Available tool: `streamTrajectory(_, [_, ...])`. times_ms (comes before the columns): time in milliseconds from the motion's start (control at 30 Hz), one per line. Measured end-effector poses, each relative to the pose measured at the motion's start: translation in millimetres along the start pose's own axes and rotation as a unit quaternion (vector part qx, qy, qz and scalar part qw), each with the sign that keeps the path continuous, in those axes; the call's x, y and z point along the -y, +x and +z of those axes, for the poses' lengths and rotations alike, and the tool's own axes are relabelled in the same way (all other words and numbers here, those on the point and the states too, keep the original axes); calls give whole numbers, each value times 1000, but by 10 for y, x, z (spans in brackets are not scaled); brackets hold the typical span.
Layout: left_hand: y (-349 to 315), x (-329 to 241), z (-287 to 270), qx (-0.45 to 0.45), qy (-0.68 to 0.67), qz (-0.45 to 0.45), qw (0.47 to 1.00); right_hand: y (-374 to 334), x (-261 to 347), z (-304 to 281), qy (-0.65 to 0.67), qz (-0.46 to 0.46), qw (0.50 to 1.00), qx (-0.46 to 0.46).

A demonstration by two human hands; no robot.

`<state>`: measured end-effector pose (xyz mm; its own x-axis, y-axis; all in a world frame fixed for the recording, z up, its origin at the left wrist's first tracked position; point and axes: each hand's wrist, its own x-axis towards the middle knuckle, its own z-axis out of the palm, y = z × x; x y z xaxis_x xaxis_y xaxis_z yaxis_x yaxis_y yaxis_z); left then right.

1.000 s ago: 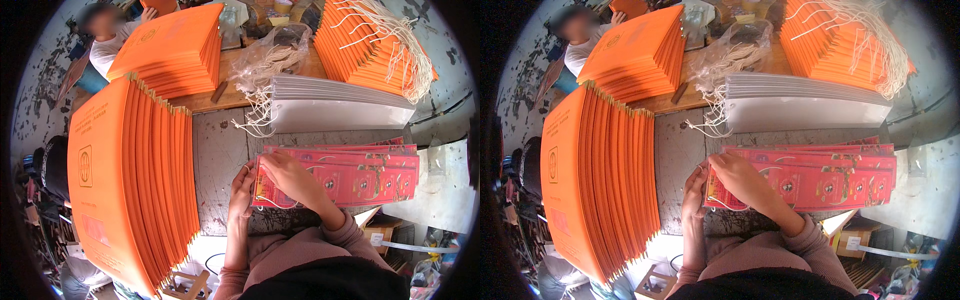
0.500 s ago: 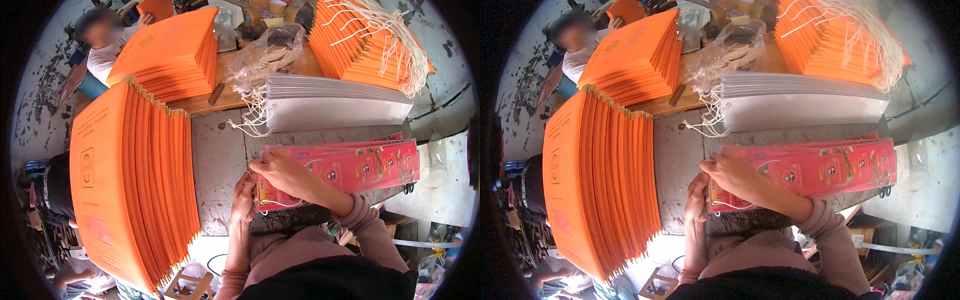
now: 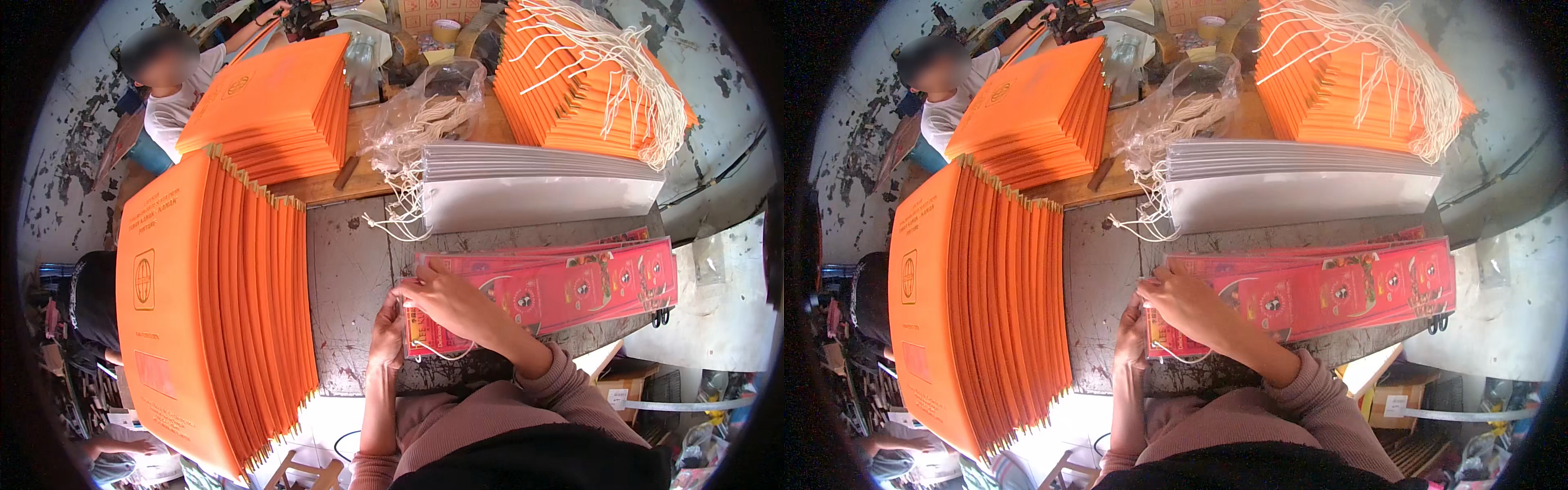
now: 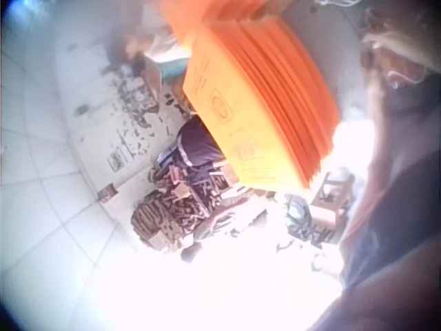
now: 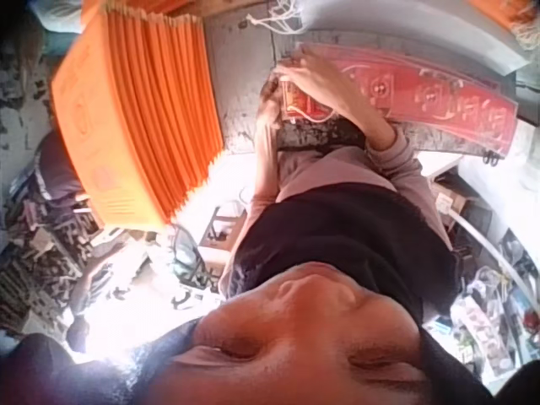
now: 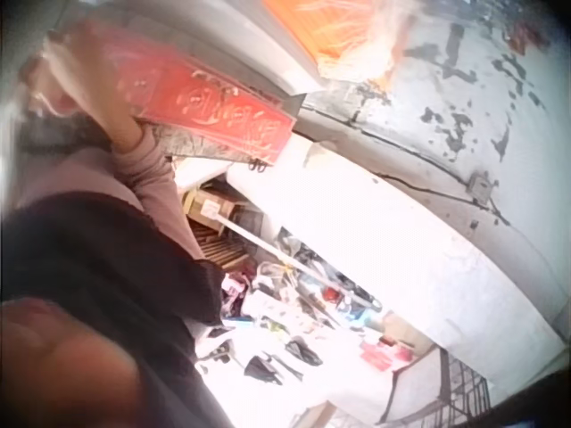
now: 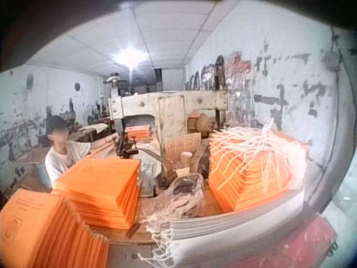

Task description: The person attaches handles to paper bags by threading strings through the holes and tying them by hand.

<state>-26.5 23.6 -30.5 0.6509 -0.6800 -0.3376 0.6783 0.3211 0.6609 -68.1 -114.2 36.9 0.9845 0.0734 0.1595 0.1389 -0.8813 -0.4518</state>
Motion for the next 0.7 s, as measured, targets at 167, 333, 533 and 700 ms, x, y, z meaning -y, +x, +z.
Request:
streamTrajectory(167, [72, 26, -17, 32, 3, 42, 999, 3, -23, 31, 17, -4, 999, -40])
streamTrajectory(333, [142, 98, -76, 14, -20, 28, 999, 13, -33, 22, 18, 54, 998, -11])
streamTrajectory(533, [73, -30, 5, 8, 3, 18, 1000, 50, -90, 119, 77, 56, 993, -76])
streamTrajectory(700, [39, -69, 11, -3, 48, 27, 998, -18, -275, 13, 199, 17, 977, -78])
